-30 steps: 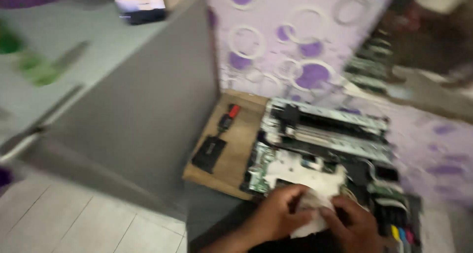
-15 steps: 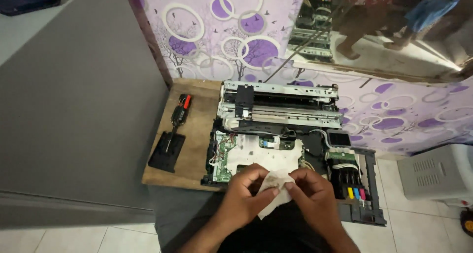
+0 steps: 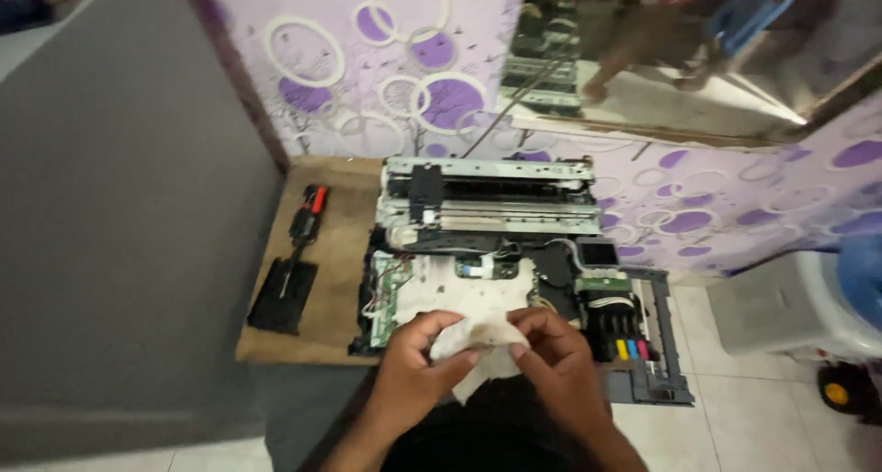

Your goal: The person wipes the interior metal chassis of a disassembled printer with a white cloth. The person repeatedly wipes the same central area of the printer's base while the device remains open on a table.

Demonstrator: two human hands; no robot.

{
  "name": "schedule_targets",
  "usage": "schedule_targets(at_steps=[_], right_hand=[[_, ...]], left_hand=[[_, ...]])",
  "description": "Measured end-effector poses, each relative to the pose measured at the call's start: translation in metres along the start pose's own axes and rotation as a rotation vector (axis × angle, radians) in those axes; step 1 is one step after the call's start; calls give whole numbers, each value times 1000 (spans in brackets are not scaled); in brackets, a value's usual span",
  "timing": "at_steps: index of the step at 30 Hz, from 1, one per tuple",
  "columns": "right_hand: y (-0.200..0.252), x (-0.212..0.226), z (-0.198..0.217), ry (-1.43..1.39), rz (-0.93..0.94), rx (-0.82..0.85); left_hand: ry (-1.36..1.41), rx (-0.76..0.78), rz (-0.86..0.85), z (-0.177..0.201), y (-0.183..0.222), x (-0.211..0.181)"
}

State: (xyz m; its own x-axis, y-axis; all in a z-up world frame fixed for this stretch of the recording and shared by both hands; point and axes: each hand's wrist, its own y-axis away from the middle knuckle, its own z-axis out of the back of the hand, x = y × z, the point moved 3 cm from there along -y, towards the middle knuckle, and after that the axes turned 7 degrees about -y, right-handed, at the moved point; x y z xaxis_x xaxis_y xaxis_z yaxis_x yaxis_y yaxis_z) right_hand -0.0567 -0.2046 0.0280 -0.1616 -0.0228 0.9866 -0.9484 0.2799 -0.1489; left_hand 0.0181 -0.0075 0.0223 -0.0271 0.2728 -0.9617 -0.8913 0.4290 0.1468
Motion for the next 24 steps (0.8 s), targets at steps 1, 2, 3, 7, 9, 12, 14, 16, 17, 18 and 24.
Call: schedule_targets(at_steps=[1,2,3,7,9,12,14,16,17,18,24], right_hand=[[0,9,-3,6,8,-16],[-1,17,-9,-103,-10,44],[-1,25,-16,-212,-27,104],[1,11,-13,-144,-3,152],[4,14,-12,10,-66,104],[3,8,-7,-4,4,116],[2,13,-7,-7,2,120],[3,15,-7,-11,-2,123],[4,13,-8,-73,-38,126],[5,12,-9,-135,-73,130],[8,37,-19,-146,-16,104]], left_hand=[[0,15,-11,0,2,-7],[92,41,-28,-1,5,-14],[184,67,-43,0,9,-21],[148,86,-74,-3,5,-6],[138,68,1,-2,3,7],[109,108,108,7,7,6],[177,115,76,9,4,17],[246,122,47,10,2,25],[263,98,74,11,1,30],[282,72,100,11,1,35],[166,-128,300,17,15,-30]])
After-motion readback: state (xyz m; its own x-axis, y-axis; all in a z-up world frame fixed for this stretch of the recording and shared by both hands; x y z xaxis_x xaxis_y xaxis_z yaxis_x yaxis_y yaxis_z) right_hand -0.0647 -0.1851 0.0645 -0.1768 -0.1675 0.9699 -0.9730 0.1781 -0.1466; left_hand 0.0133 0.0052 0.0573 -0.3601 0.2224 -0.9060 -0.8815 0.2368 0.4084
